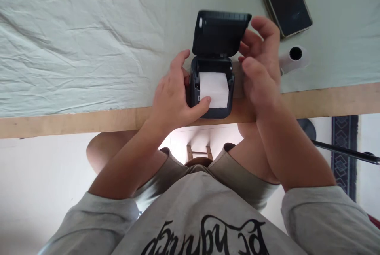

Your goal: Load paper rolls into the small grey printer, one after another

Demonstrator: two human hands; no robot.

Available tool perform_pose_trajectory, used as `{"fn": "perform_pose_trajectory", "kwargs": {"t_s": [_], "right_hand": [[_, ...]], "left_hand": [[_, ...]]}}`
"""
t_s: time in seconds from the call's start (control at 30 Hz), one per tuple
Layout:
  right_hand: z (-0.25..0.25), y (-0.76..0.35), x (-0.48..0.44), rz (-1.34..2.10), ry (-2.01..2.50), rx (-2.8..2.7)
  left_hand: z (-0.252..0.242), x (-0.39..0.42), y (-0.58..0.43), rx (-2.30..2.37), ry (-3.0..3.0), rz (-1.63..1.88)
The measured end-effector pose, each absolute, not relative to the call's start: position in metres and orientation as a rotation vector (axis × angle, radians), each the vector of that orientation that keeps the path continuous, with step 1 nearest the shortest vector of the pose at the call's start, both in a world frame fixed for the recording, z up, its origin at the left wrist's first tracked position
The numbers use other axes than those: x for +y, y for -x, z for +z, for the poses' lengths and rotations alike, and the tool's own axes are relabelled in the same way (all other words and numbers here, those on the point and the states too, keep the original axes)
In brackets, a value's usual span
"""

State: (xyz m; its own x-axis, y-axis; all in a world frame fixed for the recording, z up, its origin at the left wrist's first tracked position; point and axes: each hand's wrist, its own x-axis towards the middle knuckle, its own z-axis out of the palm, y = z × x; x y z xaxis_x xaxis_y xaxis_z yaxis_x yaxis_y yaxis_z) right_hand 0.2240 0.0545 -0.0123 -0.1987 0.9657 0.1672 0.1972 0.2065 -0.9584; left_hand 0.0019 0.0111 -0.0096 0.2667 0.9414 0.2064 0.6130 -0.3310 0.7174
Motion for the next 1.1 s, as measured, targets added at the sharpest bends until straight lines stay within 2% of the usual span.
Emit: {"fn": "perform_pose_trajectory", "kwargs": {"t_s": [0.17,0.5,0.8,1.1], "right_hand": [[-0.011,-0.225,0.051,1.038,1.052,-1.471],[-0.004,-0.221,0.041,0.921,1.162,-1.857],[0.015,-0.227,0.049,1.193,1.177,-1.951],[0.035,-0.222,0.049,1.206,1.232,-1.981]], "left_hand": [[-0.007,0.010,-0.003,1.409,-2.062,0.851],[-0.007,0.011,-0.002,1.400,-2.002,0.892],[-0.006,0.016,-0.008,1.454,-1.918,0.994],[-0.009,0.014,-0.007,1.471,-1.993,0.983]]}}
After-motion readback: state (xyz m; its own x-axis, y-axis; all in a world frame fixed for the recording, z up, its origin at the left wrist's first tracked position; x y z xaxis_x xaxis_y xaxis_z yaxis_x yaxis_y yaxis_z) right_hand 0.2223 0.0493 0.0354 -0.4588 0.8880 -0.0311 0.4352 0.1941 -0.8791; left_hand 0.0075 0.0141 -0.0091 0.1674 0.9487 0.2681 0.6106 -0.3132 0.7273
